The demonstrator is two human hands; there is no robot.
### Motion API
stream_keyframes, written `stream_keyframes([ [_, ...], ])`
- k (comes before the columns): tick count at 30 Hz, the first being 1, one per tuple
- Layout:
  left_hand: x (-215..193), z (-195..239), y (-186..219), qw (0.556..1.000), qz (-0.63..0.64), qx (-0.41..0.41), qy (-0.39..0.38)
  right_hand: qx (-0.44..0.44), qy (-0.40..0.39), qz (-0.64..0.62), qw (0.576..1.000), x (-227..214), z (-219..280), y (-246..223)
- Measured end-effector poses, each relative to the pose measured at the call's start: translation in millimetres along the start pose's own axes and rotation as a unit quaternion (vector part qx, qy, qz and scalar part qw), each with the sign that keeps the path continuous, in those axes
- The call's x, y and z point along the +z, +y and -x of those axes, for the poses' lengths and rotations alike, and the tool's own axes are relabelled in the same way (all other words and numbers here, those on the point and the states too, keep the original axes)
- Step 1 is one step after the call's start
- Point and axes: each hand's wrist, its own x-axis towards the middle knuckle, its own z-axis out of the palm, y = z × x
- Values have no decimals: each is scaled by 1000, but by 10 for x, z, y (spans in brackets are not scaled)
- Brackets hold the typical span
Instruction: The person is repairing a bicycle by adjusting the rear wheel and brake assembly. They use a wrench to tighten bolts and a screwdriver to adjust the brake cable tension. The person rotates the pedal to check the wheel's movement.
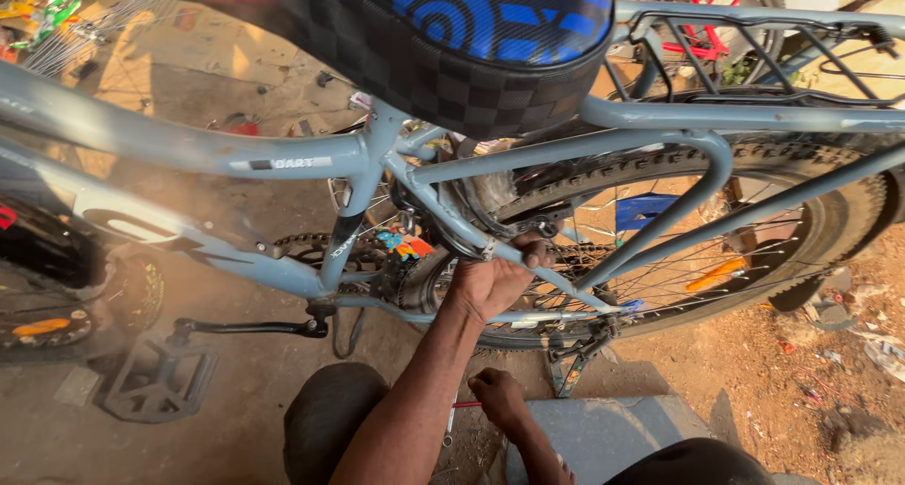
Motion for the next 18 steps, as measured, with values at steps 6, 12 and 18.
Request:
stream_keyframes([
  [6,164,6,28,999,16,-18,49,31,-35,31,998,24,96,97],
  [12,139,4,41,999,44,-18,7,40,-58,-64,995,-16,263,-146],
  [18,116,8,53,998,-15,-44,47,24,-74,-416,906,-481,847,-875],
])
